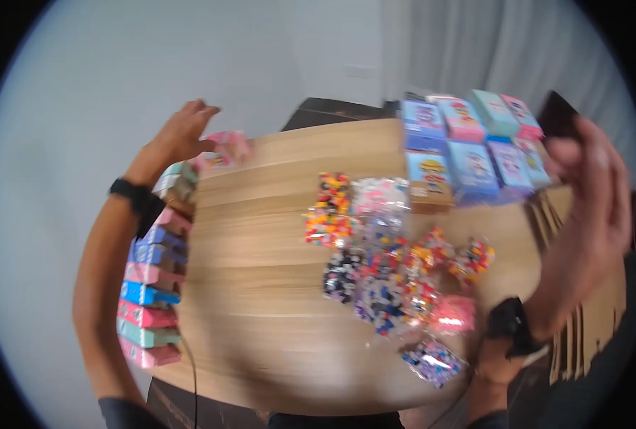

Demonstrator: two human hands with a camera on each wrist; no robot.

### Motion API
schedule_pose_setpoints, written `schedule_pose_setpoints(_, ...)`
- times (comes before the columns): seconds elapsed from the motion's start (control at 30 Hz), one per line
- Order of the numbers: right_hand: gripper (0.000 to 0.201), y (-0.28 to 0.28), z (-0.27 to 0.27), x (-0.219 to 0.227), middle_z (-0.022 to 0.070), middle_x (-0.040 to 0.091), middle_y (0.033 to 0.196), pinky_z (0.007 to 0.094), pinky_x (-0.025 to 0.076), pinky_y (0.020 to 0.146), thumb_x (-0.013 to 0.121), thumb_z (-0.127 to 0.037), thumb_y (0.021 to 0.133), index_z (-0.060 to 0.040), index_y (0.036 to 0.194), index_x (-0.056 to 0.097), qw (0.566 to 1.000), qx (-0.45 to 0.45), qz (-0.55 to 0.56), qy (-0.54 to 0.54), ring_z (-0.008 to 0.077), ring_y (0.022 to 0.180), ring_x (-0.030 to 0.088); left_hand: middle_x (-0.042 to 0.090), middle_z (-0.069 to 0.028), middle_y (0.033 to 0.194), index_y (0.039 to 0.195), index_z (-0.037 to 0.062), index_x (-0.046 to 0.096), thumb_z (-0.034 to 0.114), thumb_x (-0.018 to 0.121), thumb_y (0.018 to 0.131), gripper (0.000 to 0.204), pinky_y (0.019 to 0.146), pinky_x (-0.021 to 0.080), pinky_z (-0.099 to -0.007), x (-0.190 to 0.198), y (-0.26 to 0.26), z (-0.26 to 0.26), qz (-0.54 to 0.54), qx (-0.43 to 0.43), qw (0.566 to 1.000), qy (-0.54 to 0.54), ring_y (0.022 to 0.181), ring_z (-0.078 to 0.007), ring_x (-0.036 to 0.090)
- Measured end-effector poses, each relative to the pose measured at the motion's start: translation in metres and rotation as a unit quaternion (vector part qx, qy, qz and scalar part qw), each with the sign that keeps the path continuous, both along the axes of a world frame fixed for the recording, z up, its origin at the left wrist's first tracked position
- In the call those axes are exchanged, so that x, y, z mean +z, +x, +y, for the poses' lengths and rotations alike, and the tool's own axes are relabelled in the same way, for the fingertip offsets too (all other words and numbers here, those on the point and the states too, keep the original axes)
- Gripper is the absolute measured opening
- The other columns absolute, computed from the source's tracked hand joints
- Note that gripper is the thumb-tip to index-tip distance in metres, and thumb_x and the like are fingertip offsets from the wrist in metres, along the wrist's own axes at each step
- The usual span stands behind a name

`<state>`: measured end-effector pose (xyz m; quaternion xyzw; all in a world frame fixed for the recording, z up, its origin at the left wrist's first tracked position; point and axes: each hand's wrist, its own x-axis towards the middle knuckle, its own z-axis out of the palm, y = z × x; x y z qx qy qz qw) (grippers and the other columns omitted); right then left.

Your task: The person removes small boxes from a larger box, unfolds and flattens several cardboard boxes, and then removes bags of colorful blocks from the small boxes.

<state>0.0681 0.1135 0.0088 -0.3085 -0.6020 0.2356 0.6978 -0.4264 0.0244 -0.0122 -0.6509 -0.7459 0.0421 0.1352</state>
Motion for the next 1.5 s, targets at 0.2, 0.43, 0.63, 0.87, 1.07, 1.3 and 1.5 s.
schedule_pose_setpoints(0.2, 0.043, 0.011, 0.116, -0.039, 0.0232, 0.074, 0.112, 0.0441, 0.055, 0.093, 0.068, -0.039, 0.097, -0.0012, 0.118, 0.072, 0.926, -0.167, -0.339, 0.03, 0.0386, 0.106, 0.072, 0.067, -0.0028, 0.09, 0.118, 0.0014, 0.064, 0.031, 0.075, 0.099, 0.037, 0.069, 0.051, -0.0271, -0.028, 0.188, 0.0, -0.483, 0.006, 0.836, 0.261, 0.08, -0.0104, 0.064)
schedule_pose_setpoints(0.43, 0.066, -0.053, 0.137, -0.059, 0.028, 0.072, 0.115, 0.0484, 0.054, 0.095, 0.067, -0.055, 0.093, 0.0048, 0.122, 0.068, 0.874, -0.011, -0.471, -0.119, 0.0416, 0.11, 0.07, 0.065, -0.0036, 0.095, 0.12, 0.0042, 0.061, 0.035, 0.064, 0.106, 0.034, 0.068, 0.049, -0.0257, -0.143, 0.256, -0.039, -0.79, 0.097, 0.502, 0.339, 0.08, -0.0103, 0.059)
schedule_pose_setpoints(0.63, 0.082, -0.132, 0.153, -0.103, 0.0291, 0.066, 0.12, 0.0507, 0.056, 0.092, 0.063, -0.066, 0.087, 0.0067, 0.126, 0.064, 0.768, -0.099, -0.626, -0.092, 0.0407, 0.115, 0.067, 0.067, -0.0079, 0.104, 0.128, 0.0011, 0.056, 0.032, 0.06, 0.108, 0.037, 0.078, 0.055, -0.0293, -0.156, 0.238, -0.032, -0.765, 0.043, 0.525, 0.371, 0.096, -0.0152, 0.066)
schedule_pose_setpoints(0.87, 0.052, -0.107, 0.017, -0.079, 0.0181, 0.065, 0.125, 0.0347, 0.051, 0.098, 0.062, -0.029, 0.099, 0.0062, 0.137, 0.059, 0.837, 0.48, -0.039, -0.26, 0.0233, 0.113, 0.065, 0.058, -0.0137, 0.132, 0.154, 0.002, 0.032, 0.039, 0.069, 0.101, 0.075, 0.103, 0.052, -0.0419, -0.109, 0.238, -0.035, -0.905, -0.021, 0.35, 0.239, 0.123, -0.0239, 0.06)
schedule_pose_setpoints(1.07, 0.051, -0.089, -0.037, -0.065, 0.0175, 0.05, 0.15, 0.0395, 0.047, 0.107, 0.066, -0.025, 0.1, 0.0014, 0.143, 0.056, 0.829, 0.468, -0.304, -0.017, 0.022, 0.135, 0.053, 0.057, -0.0139, 0.136, 0.146, 0.0032, 0.038, 0.009, 0.092, 0.074, 0.091, 0.099, 0.053, -0.042, -0.082, 0.239, -0.051, -0.722, -0.109, 0.604, 0.32, 0.126, -0.0286, 0.057)
schedule_pose_setpoints(1.3, 0.042, -0.078, -0.04, -0.056, 0.0131, 0.076, 0.105, 0.0289, 0.059, 0.082, 0.074, -0.002, 0.092, 0.0027, 0.133, 0.063, 0.904, 0.349, -0.245, 0.038, 0.0161, 0.091, 0.074, 0.056, -0.0149, 0.133, 0.141, 0.0045, 0.047, 0.0, 0.089, 0.056, 0.094, 0.1, 0.05, -0.049, -0.073, 0.241, -0.059, -0.383, -0.141, 0.842, 0.353, 0.123, -0.0428, 0.053)
schedule_pose_setpoints(1.5, 0.051, -0.053, -0.026, -0.045, 0.0127, 0.074, 0.118, 0.0264, 0.053, 0.07, 0.071, -0.008, 0.096, -0.0043, 0.145, 0.059, 0.856, 0.428, -0.291, -0.016, 0.011, 0.077, 0.064, 0.052, -0.0171, 0.144, 0.148, 0.0018, 0.043, 0.009, 0.093, 0.068, 0.095, 0.106, 0.049, -0.0441, -0.073, 0.234, -0.066, -0.636, -0.223, 0.723, 0.151, 0.134, -0.031, 0.053)
